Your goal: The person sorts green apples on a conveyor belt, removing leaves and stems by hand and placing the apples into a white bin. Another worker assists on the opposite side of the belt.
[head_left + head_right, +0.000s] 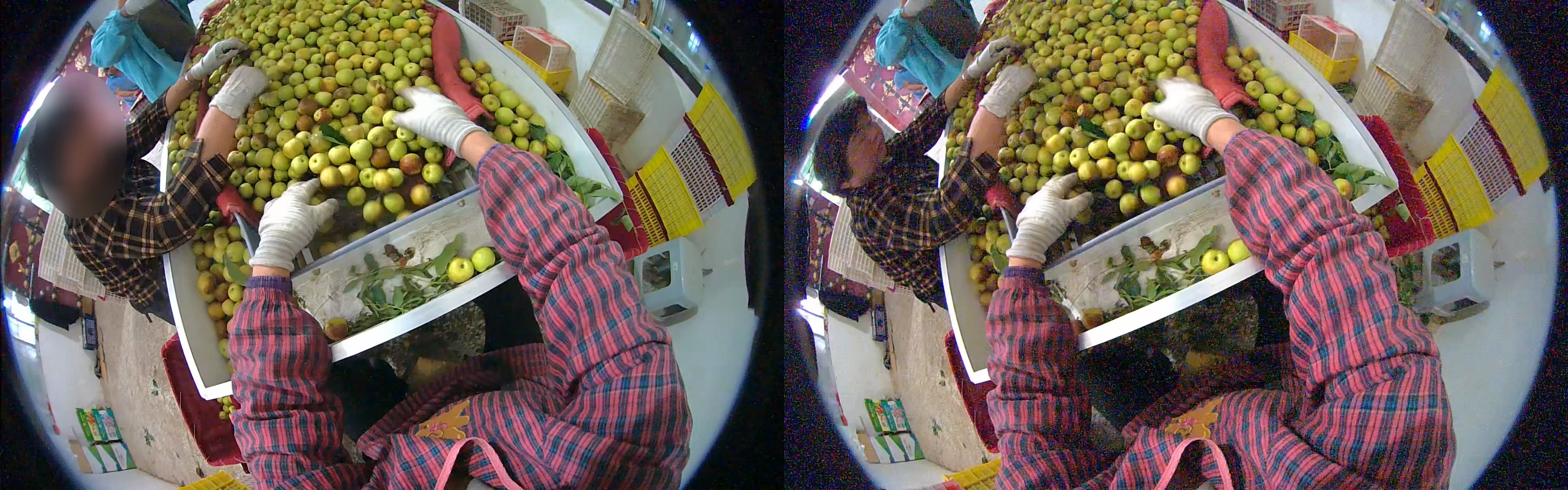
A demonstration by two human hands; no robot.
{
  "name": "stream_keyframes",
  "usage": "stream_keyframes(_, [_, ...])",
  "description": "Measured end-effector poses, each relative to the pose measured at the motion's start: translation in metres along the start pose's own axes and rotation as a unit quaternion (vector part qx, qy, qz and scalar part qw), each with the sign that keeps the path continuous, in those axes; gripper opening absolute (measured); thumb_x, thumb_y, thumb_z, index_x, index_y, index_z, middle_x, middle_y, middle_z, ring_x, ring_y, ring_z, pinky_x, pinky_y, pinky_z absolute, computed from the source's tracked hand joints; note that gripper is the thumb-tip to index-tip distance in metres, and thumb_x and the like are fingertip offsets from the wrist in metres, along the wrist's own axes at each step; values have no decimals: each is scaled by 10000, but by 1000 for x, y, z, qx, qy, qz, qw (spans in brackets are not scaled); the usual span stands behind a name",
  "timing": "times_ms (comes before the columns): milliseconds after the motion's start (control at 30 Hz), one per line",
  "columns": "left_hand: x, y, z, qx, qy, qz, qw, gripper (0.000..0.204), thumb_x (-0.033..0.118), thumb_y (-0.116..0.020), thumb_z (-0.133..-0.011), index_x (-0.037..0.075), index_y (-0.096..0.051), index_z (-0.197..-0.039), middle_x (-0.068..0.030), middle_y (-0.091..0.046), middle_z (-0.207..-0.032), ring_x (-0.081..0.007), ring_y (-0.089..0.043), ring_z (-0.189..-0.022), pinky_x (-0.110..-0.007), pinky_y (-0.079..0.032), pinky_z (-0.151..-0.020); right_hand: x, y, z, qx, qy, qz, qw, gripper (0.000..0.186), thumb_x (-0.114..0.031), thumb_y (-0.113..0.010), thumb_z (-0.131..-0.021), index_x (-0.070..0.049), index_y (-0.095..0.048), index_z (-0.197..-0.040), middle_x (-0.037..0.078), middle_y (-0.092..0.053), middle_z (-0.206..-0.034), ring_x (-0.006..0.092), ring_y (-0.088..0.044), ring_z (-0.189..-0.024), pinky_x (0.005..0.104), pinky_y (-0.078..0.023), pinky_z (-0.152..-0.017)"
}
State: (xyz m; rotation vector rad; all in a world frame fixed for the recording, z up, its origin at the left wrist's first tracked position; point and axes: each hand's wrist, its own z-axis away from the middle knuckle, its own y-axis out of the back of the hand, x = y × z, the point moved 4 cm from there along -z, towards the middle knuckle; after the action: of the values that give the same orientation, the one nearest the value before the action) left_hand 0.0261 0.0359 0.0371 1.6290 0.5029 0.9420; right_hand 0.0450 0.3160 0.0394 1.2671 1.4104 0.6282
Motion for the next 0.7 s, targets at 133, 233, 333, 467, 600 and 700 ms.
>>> stream_keyframes(133, [-1, 5, 0, 28, 32, 120, 992, 401, 390, -627, -834, 90, -669, -1096, -150, -690, -944, -297, -661, -897, -361, -501, -800, -20, -11, 8, -103, 25, -2, 994, 736, -518, -589, -750, -127, -457, -1360, 167, -542, -1299, 329, -505, -1204, 396, -392, -1024])
stream_keyframes(233, [-13, 8, -5, 129, 16, 114, 985, 383, 364, -624, -846, 70, -665, -1088, -164, -682, -972, -299, -654, -916, -354, -495, -814, -40, -18, 13, -128, 75, 52, 988, 791, -526, -616, -727, -158, -407, -1395, 162, -560, -1277, 335, -538, -1160, 406, -416, -997])
stream_keyframes(333, [-26, 17, -2, 206, -8, 100, 973, 487, 346, -645, -830, 24, -585, -1190, -200, -611, -1144, -332, -590, -1049, -378, -459, -903, -71, -28, 21, -196, 141, 2, 970, 784, -461, -628, -722, -151, -393, -1403, 199, -576, -1231, 348, -564, -1113, 415, -440, -963])
stream_keyframes(467, [-29, -2, -14, 158, -6, -17, 987, 705, 421, -662, -797, 19, -457, -1338, -224, -429, -1387, -353, -409, -1280, -391, -351, -1050, -88, -53, 46, -243, 280, -67, 926, 782, -434, -622, -741, -79, -394, -1400, 177, -498, -1337, 322, -497, -1210, 378, -385, -1025])
stream_keyframes(600, [-61, -11, -14, 103, 60, -38, 992, 775, 467, -660, -773, 28, -424, -1367, -229, -367, -1429, -372, -320, -1336, -391, -290, -1100, -121, -36, 59, -301, 288, -180, 891, 621, -388, -575, -808, -68, -485, -1333, 170, -550, -1286, 278, -534, -1179, 332, -396, -1020])
stream_keyframes(700, [-39, -20, -16, 20, -14, -8, 1000, 760, 458, -662, -764, 47, -440, -1363, -222, -385, -1418, -375, -322, -1332, -398, -283, -1106, -81, -16, 29, -99, 187, -195, 958, 444, -391, -534, -822, -123, -622, -1165, 151, -635, -1130, 323, -605, -1024, 375, -471, -901])
